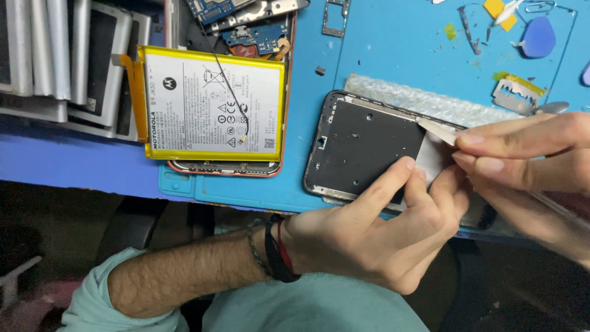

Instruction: The person uses a metal prying tool to carefully separate the screen assembly from the frame of a disassembled smartphone. They work along the edges of the device to release the adhesive holding the components together.

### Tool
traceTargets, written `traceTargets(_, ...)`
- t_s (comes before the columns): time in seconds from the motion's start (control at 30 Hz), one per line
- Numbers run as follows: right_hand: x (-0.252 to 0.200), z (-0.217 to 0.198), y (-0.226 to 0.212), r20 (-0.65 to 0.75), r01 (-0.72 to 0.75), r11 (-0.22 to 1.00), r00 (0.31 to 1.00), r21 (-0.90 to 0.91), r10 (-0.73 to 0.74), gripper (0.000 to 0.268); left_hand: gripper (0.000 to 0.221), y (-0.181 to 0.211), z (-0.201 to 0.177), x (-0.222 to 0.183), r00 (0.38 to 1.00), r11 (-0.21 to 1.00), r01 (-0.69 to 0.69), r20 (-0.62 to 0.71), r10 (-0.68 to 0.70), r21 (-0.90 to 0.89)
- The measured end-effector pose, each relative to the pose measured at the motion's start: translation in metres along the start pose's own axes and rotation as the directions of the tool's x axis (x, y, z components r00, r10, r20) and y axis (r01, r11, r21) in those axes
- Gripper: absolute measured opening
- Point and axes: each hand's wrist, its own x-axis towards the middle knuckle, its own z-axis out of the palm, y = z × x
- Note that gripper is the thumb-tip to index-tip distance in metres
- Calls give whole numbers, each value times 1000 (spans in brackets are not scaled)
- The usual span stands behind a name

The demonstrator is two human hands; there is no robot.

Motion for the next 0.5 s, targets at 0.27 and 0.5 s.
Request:
traceTargets(0.27,5,2,-15,34,-238,971,971,20,238,28,40,-1,-2,-1,1000,1000,-16,-1,17,22)
traceTargets(0.5,-4,12,-1,-65,-24,999,998,26,26,6,40,1,0,-2,1000,1000,-17,-16,17,11)
